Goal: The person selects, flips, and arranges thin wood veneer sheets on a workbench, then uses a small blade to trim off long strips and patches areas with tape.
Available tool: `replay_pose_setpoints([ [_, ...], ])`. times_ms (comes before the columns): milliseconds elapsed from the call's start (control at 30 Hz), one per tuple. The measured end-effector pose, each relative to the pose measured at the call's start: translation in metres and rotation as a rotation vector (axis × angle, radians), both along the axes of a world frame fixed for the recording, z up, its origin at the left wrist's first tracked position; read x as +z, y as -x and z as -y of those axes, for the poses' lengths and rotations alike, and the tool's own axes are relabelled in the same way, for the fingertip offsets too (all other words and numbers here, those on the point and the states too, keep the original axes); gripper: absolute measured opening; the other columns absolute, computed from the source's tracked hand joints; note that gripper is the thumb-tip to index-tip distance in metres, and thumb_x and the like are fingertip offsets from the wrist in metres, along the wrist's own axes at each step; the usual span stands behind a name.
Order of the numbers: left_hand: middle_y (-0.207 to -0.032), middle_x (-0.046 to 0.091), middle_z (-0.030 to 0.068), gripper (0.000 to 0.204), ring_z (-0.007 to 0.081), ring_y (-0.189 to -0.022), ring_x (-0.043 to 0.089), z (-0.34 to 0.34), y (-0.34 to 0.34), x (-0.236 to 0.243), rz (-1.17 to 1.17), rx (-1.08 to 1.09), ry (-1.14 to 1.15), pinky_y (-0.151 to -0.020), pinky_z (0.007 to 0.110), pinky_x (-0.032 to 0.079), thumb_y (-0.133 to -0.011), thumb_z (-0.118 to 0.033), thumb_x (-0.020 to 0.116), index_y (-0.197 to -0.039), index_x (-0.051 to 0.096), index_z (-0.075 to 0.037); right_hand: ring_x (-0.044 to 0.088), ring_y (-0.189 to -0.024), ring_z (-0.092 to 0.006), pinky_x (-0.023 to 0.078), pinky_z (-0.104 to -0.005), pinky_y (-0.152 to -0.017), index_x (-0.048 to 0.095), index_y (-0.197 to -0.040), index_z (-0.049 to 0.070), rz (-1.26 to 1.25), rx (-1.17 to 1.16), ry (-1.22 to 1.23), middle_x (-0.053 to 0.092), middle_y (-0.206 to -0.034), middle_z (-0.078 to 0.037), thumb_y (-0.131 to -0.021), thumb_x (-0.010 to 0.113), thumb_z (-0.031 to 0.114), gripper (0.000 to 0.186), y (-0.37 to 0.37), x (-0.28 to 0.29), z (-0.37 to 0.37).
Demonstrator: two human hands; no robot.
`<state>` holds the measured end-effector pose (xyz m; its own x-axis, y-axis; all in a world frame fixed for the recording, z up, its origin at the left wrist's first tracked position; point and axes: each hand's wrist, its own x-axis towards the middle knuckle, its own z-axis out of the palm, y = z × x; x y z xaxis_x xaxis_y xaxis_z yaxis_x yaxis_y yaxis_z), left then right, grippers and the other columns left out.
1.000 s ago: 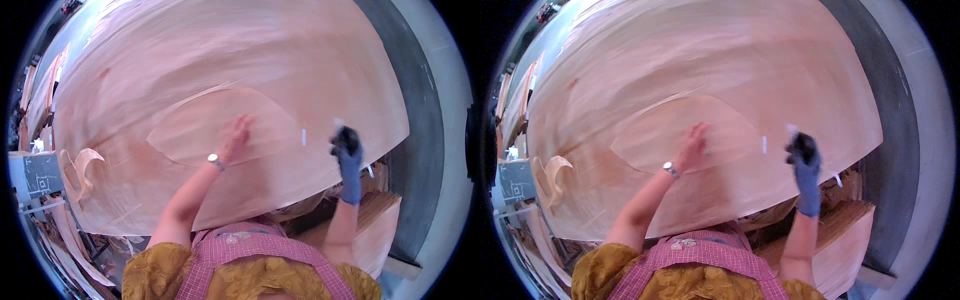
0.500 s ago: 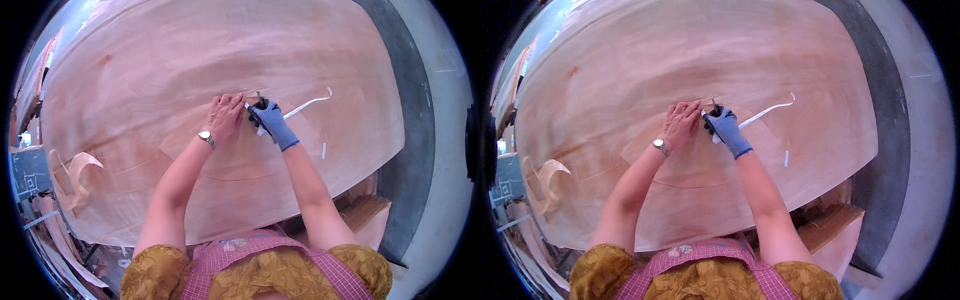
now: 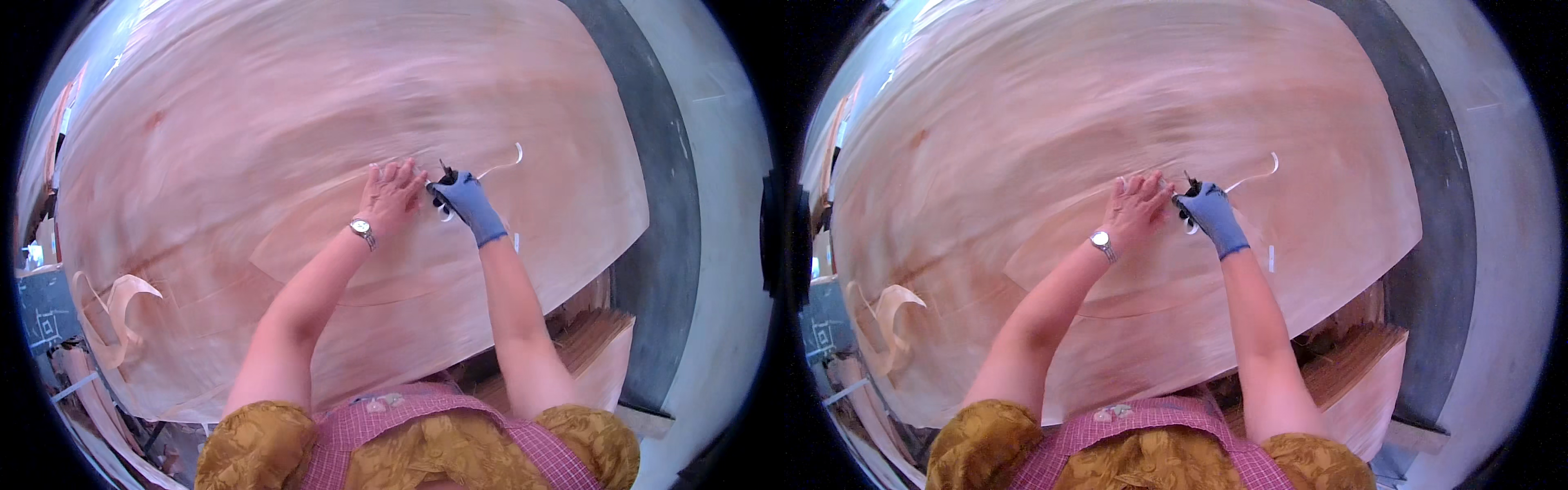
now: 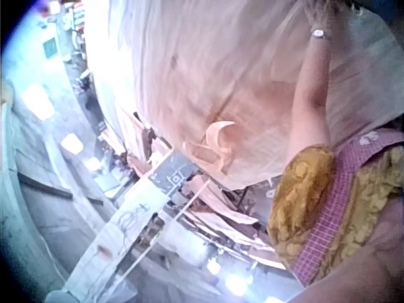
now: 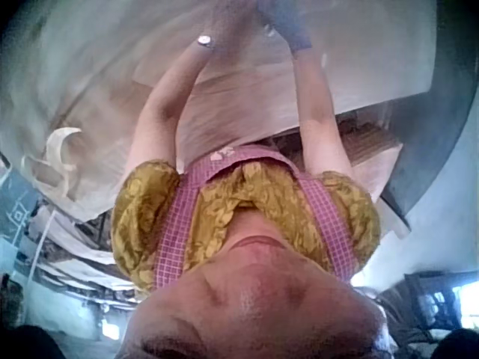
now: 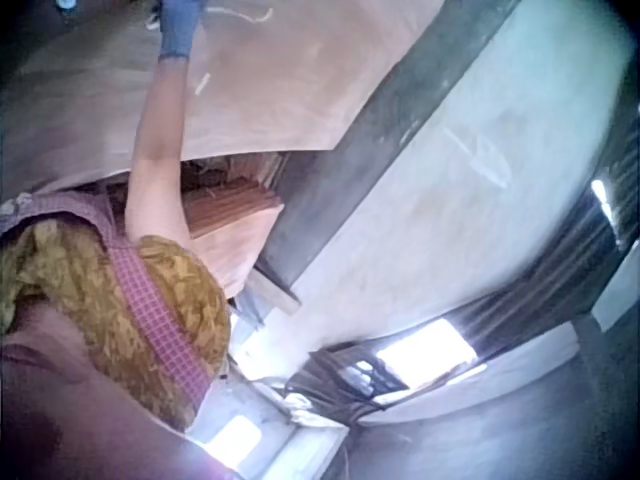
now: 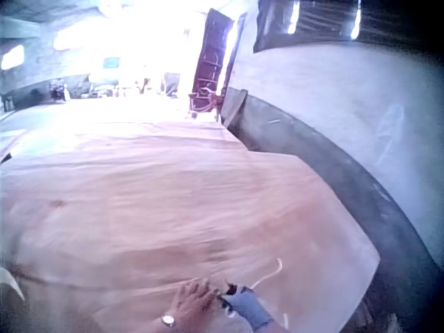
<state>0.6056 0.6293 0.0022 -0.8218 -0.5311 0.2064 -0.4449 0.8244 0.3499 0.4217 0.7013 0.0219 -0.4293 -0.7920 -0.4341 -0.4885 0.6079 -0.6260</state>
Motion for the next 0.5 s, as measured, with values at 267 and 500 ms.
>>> replay_pose_setpoints([
  [267,-0.152,0.035,0.0062,0.054,0.0301,-0.135,0.035,-0.010,0.009,-0.001,0.149,-0.029,0.001,-0.108,0.054,0.029,-0.090,-0.030,0.055,-0.143,0.043,-0.027,0.068,-0.076,-0.0303,0.053,-0.0436,-0.067,0.059,-0.098,0.010,-0.553,0.200,0.222,0.070,-0.085,-0.013,-0.093,0.055,0.021,0.013,-0.082,0.060,-0.100],
  [500,-0.155,0.031,0.0055,0.059,0.0315,-0.135,0.036,-0.004,0.024,0.038,0.489,0.000,-0.233,-0.108,0.055,0.029,-0.090,-0.022,0.056,-0.146,0.037,-0.031,0.065,-0.080,-0.0208,0.052,-0.0300,-0.073,0.065,-0.097,-0.002,0.894,-0.139,0.500,0.069,-0.091,-0.015,-0.067,0.080,0.003,0.034,-0.077,0.219,-0.274],
])
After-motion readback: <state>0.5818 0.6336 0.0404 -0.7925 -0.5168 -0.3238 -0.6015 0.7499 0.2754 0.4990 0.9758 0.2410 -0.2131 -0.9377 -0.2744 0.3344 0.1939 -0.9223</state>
